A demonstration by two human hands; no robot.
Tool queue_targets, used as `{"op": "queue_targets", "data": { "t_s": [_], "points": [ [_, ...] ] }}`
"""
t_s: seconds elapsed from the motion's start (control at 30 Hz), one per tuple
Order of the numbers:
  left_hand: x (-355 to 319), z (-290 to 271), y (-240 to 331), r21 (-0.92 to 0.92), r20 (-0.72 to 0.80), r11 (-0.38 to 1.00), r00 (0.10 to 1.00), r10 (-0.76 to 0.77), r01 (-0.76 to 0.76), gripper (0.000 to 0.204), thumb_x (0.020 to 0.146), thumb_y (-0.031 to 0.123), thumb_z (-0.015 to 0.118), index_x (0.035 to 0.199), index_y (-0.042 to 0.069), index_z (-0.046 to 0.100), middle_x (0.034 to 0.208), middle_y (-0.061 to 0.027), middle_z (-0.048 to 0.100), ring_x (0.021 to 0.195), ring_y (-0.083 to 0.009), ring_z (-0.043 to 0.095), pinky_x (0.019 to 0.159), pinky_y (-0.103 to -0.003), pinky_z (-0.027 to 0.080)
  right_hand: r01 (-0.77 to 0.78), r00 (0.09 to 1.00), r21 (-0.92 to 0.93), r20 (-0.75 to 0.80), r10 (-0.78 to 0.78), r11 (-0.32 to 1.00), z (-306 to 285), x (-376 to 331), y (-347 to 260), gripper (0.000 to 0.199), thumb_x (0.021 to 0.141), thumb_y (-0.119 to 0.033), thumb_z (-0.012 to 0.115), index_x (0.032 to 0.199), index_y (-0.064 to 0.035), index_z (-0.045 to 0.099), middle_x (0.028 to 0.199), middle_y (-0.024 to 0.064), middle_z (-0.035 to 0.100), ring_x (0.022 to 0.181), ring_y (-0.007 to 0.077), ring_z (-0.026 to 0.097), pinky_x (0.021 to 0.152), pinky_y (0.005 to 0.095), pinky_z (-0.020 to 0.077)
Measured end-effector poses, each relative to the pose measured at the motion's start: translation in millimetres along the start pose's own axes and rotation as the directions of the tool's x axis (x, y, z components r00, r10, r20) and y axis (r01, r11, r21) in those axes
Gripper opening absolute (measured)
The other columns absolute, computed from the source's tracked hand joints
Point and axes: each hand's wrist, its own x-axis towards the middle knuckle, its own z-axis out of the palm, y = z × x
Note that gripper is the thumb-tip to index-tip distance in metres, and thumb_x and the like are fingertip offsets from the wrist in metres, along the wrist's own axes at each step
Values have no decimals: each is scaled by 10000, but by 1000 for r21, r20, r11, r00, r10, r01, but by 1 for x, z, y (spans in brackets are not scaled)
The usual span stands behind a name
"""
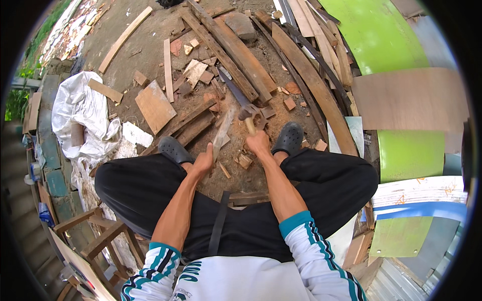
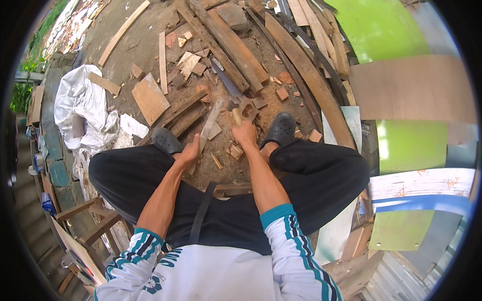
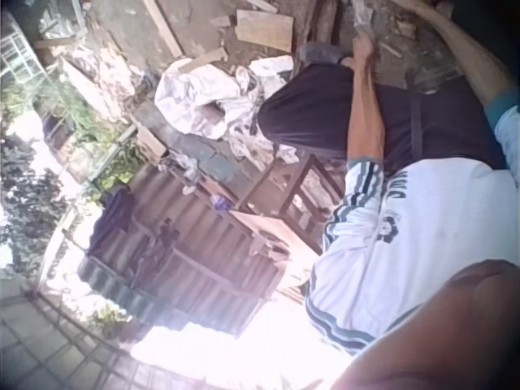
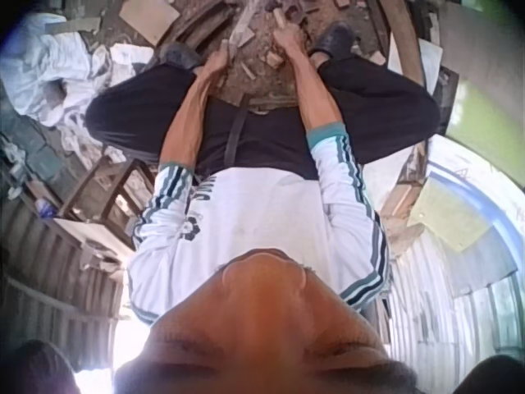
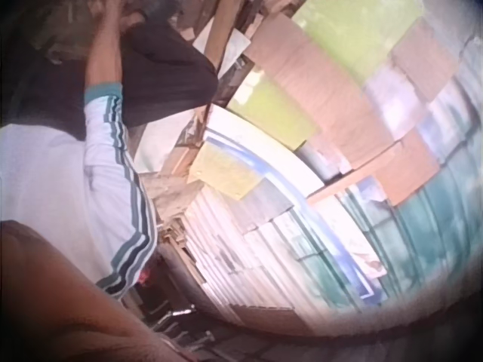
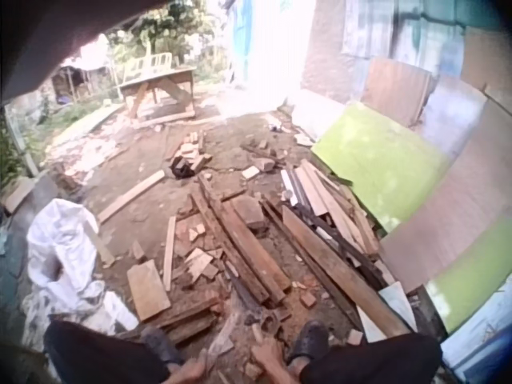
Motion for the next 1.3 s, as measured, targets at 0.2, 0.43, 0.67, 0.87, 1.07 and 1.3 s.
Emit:
{"op": "queue_targets", "data": {
  "t_s": [0.2,0.43,0.67,0.87,1.07,1.3],
  "points": [
    [23,-2,-20,53,-39,999,999,-10,12,932,981,686,183,820,-120,622,747,-239,634,660,-351,640,675,-491,485,100,990,298,-130,-63,949,-11,-37,-34,301,840,-263,665,929,20,712,761,219,690,775,382,689,724,482,497],
    [12,-20,-13,451,98,893,994,-52,3,939,975,690,170,1130,-98,658,991,-214,692,1011,-415,641,944,-421,458,-116,973,-30,196,120,993,34,-22,3,385,859,-286,662,1098,13,700,933,236,712,773,389,698,669,462,527],
    [51,-29,-73,344,400,938,910,-108,-40,1053,899,803,266,1007,-169,657,922,-295,678,995,-425,646,899,-505,453,-564,817,120,224,531,817,76,-50,71,346,896,-267,633,979,66,671,759,153,679,531,227,626,474,378,472],
    [45,-4,-84,432,-2,898,996,-86,78,1049,920,780,268,1232,-172,580,1204,-339,616,1242,-426,538,1055,-445,383,-215,972,19,100,212,976,68,-34,50,385,883,-312,609,1010,41,695,816,225,700,767,378,696,696,475,524],
    [45,-1,-93,459,11,883,994,-113,96,1034,940,762,212,1210,-155,603,1164,-357,625,1198,-446,566,1052,-448,374,73,988,165,-146,-49,984,46,-24,-17,415,862,-356,630,1000,29,701,889,244,708,873,424,679,806,505,511],
    [43,-4,-67,495,93,861,978,-189,120,1036,950,747,170,1072,-157,660,1050,-349,657,1146,-467,590,1007,-492,401,-276,925,-86,246,289,957,73,5,35,365,833,-294,653,1020,14,707,936,246,715,879,389,702,772,466,530]
  ]
}}
